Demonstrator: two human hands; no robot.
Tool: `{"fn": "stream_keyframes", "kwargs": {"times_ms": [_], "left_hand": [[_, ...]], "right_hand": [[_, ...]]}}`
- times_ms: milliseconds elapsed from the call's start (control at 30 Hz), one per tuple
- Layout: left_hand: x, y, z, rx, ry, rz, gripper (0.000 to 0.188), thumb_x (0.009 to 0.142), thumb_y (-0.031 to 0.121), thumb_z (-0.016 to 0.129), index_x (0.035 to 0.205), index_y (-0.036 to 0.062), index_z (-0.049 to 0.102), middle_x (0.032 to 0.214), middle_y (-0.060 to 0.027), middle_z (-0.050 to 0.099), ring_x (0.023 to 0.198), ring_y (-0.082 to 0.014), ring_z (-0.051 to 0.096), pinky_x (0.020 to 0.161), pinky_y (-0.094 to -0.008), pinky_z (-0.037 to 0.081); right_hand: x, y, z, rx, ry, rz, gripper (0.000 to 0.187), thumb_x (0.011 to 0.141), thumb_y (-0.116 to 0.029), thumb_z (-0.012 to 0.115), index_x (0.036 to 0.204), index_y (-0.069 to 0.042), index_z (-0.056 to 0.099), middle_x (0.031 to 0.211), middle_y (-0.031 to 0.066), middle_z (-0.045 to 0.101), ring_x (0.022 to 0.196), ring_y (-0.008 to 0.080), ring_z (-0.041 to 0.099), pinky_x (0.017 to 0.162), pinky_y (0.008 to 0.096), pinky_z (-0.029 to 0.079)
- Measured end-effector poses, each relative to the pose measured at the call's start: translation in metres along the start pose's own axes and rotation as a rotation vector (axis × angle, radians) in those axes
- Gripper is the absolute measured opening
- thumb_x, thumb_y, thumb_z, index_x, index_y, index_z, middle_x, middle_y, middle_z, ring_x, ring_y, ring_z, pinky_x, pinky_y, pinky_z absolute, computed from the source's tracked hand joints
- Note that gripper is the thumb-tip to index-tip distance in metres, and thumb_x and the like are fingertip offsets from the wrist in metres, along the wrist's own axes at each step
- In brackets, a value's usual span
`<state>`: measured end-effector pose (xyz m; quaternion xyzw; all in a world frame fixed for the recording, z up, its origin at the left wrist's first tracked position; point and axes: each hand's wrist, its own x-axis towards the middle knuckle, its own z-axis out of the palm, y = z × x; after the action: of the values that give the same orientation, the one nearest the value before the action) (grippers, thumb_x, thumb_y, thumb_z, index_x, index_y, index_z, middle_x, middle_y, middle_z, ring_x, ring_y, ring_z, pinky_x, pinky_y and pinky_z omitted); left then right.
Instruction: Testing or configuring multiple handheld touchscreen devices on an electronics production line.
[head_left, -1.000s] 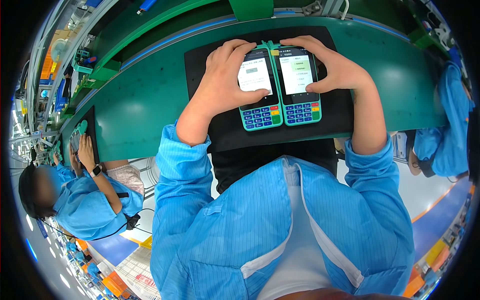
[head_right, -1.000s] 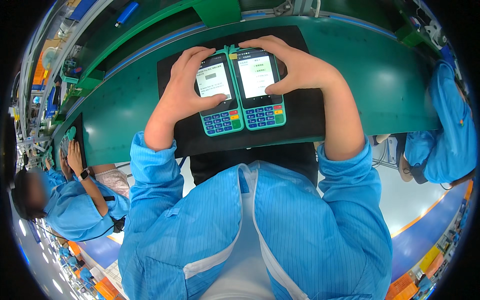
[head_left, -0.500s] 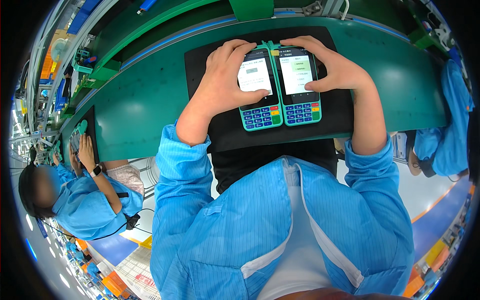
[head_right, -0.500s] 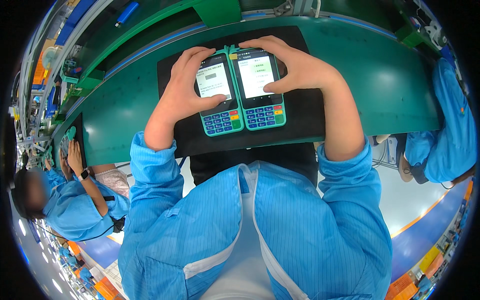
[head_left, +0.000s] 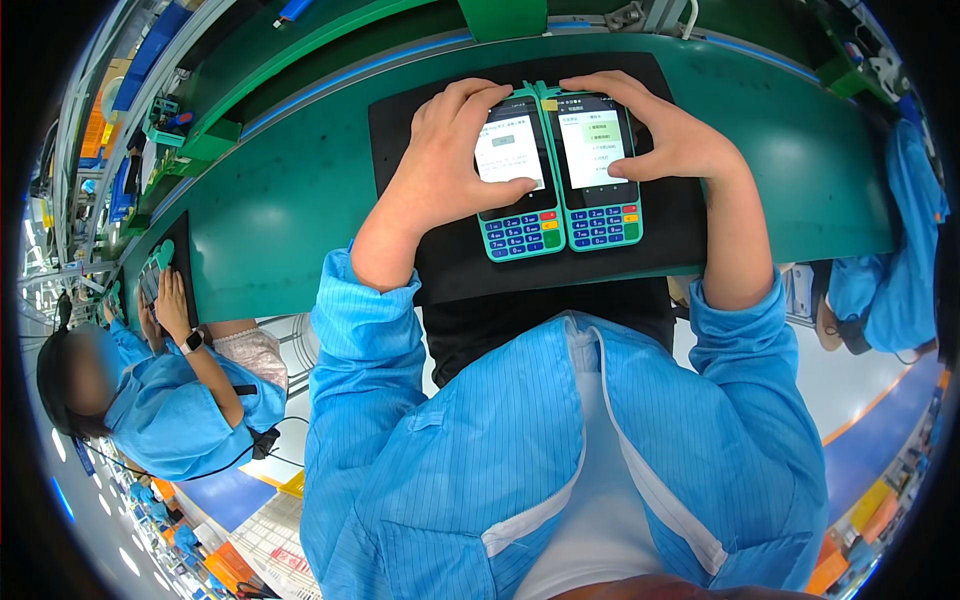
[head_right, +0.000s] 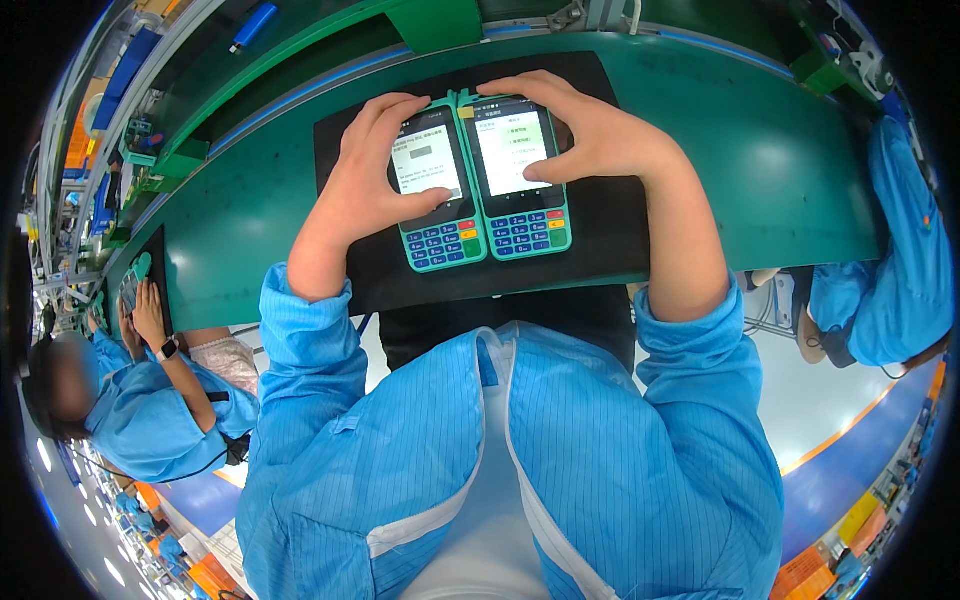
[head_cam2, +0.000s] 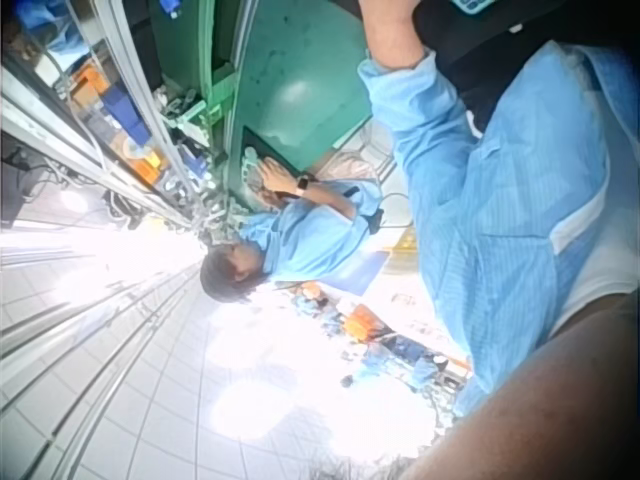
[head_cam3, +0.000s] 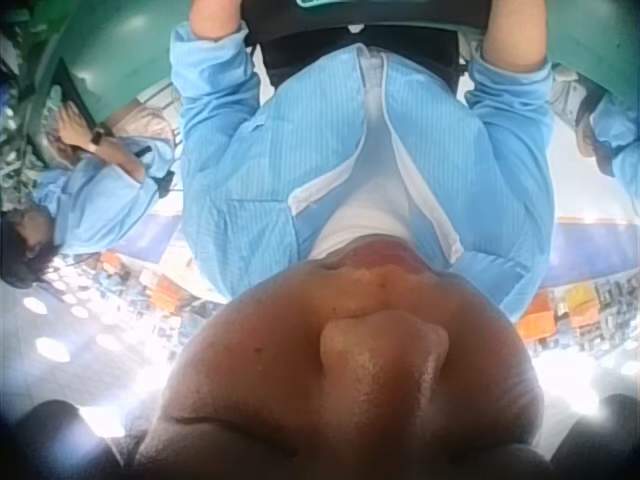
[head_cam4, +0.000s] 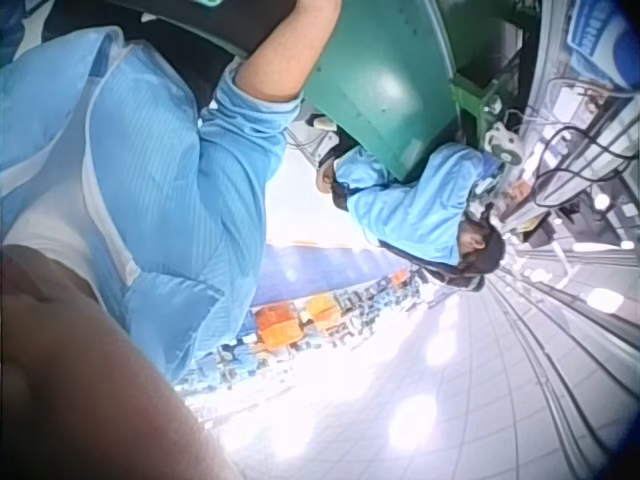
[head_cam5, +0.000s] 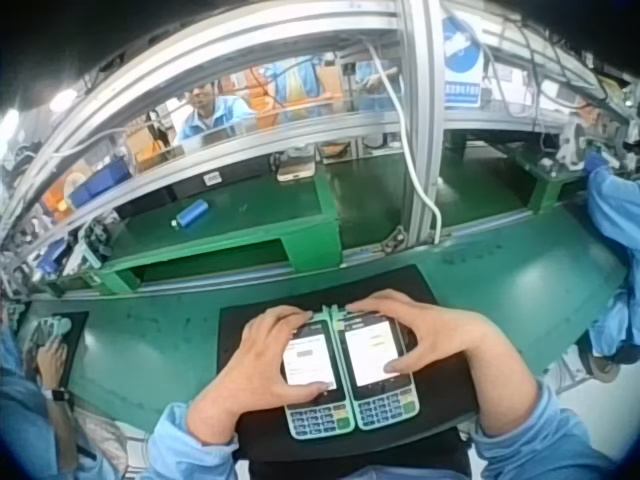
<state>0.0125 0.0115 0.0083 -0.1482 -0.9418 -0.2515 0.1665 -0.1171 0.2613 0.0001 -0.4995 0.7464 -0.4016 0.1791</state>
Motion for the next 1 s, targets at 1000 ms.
{"fn": "stream_keyframes", "kwargs": {"times_ms": [1000], "left_hand": [[0.0,-0.016,0.0,-0.376,-0.058,-0.109,0.05,0.082,0.01,0.058,0.131,0.0047,0.051,0.134,-0.014,0.044,0.124,-0.0293,0.047,0.102,-0.036,0.041]], "right_hand": [[0.001,0.001,0.0,-0.007,0.004,0.017,0.083,0.069,-0.019,0.08,0.142,-0.023,0.041,0.141,0.0113,0.038,0.127,0.0314,0.045,0.094,0.0413,0.051]]}}
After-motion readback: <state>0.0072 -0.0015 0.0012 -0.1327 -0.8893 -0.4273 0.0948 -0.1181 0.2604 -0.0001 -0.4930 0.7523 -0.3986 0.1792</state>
